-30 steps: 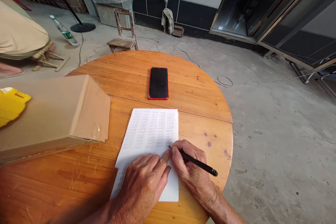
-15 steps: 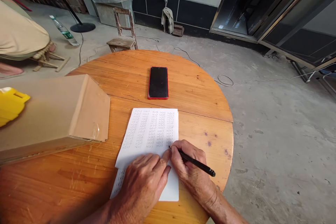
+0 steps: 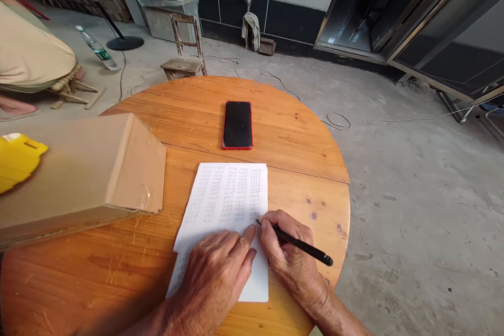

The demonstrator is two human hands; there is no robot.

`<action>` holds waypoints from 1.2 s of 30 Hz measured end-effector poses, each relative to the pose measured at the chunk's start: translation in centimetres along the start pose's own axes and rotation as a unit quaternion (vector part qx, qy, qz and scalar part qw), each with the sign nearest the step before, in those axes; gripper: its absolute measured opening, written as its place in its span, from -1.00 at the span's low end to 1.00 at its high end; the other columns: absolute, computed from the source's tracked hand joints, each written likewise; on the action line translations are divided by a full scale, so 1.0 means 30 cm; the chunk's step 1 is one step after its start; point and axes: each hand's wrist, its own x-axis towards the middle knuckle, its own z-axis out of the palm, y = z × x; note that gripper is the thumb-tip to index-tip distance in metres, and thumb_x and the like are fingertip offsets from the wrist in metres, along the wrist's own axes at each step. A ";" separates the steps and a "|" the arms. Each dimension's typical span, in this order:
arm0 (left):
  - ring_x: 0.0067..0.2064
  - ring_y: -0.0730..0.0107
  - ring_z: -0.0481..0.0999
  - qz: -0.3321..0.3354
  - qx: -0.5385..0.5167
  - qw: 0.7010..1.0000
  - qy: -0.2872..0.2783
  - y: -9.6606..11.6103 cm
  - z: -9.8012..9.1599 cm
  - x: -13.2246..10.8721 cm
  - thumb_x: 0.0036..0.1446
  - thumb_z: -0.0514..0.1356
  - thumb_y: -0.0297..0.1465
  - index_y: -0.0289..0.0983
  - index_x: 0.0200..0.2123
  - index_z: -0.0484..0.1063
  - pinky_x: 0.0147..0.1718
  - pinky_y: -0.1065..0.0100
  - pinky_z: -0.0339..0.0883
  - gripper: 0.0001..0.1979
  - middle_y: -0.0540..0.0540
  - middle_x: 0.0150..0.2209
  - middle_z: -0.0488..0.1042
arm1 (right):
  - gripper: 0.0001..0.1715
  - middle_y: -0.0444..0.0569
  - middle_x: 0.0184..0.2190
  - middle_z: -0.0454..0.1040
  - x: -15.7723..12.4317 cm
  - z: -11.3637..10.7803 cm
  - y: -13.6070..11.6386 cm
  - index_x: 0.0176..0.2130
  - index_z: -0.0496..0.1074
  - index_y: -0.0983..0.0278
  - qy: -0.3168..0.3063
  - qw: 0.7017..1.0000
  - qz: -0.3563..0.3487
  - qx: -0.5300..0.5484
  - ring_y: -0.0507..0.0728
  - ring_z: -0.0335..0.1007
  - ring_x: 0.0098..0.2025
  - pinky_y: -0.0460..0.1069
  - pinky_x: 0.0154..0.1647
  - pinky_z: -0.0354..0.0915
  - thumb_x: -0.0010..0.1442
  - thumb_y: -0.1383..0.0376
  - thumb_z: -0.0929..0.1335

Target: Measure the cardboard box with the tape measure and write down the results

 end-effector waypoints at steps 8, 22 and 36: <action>-0.45 0.21 0.50 0.003 -0.007 1.000 0.005 -0.003 0.006 0.004 0.04 0.24 -0.60 -0.36 -0.05 0.47 -0.50 0.17 0.43 -0.65 -0.03 -0.44 0.51 | -0.80 -0.14 -0.46 0.51 0.000 0.008 -0.002 -0.35 0.43 0.23 -0.009 1.000 0.006 -0.010 0.03 0.42 -0.45 -0.09 -0.37 0.33 0.31 0.35 0.28; -0.44 0.24 0.50 -0.002 -0.004 1.000 -0.003 0.000 0.004 0.001 0.06 0.21 -0.59 -0.37 -0.03 0.46 -0.48 0.20 0.41 -0.64 -0.04 -0.43 0.51 | -0.77 -0.10 -0.45 0.51 0.002 0.004 -0.008 -0.36 0.44 0.24 -0.034 0.999 0.017 0.008 0.05 0.42 -0.44 -0.05 -0.36 0.34 0.32 0.32 0.27; -0.45 0.23 0.51 0.003 0.000 1.000 -0.002 -0.004 0.008 0.003 0.07 0.23 -0.57 -0.33 0.00 0.45 -0.49 0.18 0.43 -0.63 -0.01 -0.44 0.50 | -0.76 -0.19 -0.65 0.35 0.000 -0.014 -0.002 -0.38 0.43 0.24 0.019 0.998 0.052 0.033 0.02 0.25 -0.62 -0.08 -0.58 0.23 0.31 0.25 0.28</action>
